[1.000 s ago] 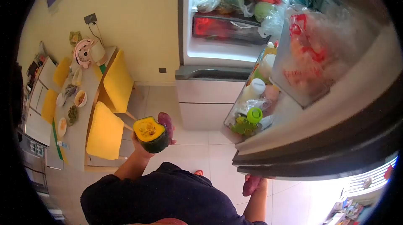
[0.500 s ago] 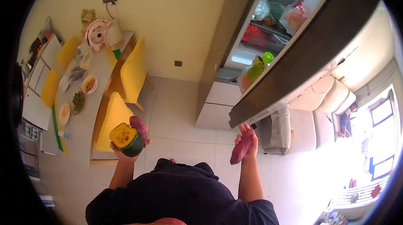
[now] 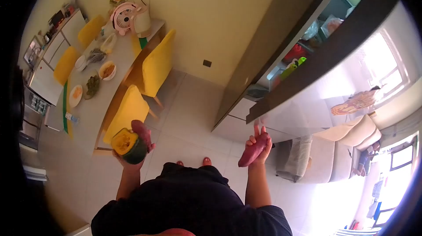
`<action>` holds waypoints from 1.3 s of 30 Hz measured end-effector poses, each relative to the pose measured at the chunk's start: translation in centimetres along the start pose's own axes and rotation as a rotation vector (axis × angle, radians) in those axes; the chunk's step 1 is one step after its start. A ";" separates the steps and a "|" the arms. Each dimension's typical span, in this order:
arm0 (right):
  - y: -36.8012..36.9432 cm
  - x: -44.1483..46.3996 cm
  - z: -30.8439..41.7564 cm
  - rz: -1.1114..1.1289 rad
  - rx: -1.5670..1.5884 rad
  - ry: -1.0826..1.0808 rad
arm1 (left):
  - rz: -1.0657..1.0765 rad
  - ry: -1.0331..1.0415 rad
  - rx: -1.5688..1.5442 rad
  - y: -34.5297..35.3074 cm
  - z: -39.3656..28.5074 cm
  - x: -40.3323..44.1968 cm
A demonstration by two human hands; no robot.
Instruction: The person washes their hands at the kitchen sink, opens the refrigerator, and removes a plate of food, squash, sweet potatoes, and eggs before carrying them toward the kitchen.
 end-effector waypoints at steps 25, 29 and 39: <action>13.2 0.1 -9.4 -0.391 -0.535 0.096 | -0.043 -0.700 -0.699 0.9 12.6 6.3; 12.3 3.4 -11.0 -0.399 -0.309 0.100 | -0.121 -0.670 -0.818 1.3 12.5 5.8; 8.9 4.9 -9.0 -0.313 -0.246 0.303 | -0.026 -0.665 -0.593 1.2 16.5 6.3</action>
Point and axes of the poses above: each hand's wrist, its own x-axis towards the middle knuckle, its own y-axis out of the palm, z = x × y, the point moved 2 cm from there along x, towards the middle knuckle, and after that the axes turned 14 degrees about y, right-handed, at the moved point
